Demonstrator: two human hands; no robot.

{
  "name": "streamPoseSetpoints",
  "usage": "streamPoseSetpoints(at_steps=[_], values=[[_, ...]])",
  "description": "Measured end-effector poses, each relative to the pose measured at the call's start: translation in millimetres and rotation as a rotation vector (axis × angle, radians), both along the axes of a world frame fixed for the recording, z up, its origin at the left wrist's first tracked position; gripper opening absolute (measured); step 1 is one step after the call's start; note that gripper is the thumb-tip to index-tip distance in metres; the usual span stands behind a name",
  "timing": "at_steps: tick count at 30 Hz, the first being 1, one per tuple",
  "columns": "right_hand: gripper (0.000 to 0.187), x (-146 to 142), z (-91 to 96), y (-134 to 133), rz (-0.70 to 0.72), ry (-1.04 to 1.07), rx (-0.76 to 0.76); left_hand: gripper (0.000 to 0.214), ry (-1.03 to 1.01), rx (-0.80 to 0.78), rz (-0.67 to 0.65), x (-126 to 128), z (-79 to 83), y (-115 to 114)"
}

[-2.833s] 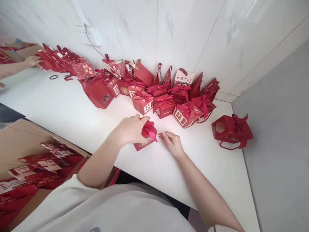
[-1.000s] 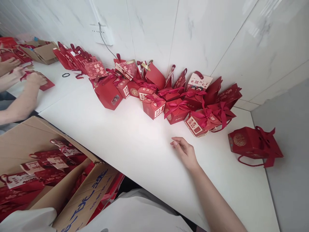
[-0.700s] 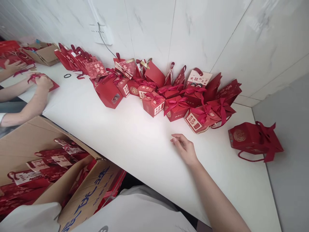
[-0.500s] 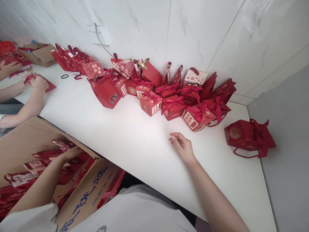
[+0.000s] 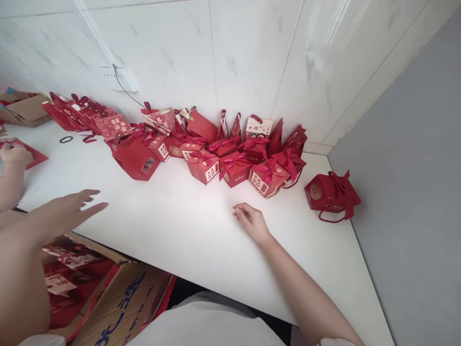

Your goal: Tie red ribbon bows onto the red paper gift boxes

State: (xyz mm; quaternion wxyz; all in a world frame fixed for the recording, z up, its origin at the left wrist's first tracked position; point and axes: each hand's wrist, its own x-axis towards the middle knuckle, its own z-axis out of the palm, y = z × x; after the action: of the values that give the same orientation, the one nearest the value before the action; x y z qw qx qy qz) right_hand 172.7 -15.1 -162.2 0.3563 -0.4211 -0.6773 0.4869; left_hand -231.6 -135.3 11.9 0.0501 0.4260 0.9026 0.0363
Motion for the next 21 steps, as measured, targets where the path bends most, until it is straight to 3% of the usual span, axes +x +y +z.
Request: streamPoseSetpoints(at_steps=[4,7,9,11,13,15,18,21], values=[[0.033,-4,-0.7,2,0.007,-0.019,0.045,0.056,-0.193,-0.189,-0.39,37,17.0,40],[0.031,-7,-0.3,3,0.011,-0.036,0.074,0.063,-0.23,-0.341,-0.568,76,30.1,74],[0.029,-8,0.4,4,0.015,-0.043,0.091,0.066,-0.15,-0.351,-0.649,98,40.6,97],[0.028,-9,1.0,4,0.017,-0.045,0.1,0.065,-0.058,-0.265,-0.709,115,50.0,120],[0.028,-9,1.4,5,0.018,-0.042,0.1,0.064,-0.028,-0.175,-0.714,128,54.3,144],[0.028,-8,1.7,6,0.02,-0.036,0.098,0.066,-0.011,-0.149,-0.615,138,50.6,166],[0.028,-8,2.6,7,0.023,-0.028,0.1,0.073,0.076,-0.201,-0.402,150,30.9,191],[0.027,-9,3.3,7,0.026,-0.023,0.103,0.079,0.032,-0.212,-0.368,152,7.2,201]])
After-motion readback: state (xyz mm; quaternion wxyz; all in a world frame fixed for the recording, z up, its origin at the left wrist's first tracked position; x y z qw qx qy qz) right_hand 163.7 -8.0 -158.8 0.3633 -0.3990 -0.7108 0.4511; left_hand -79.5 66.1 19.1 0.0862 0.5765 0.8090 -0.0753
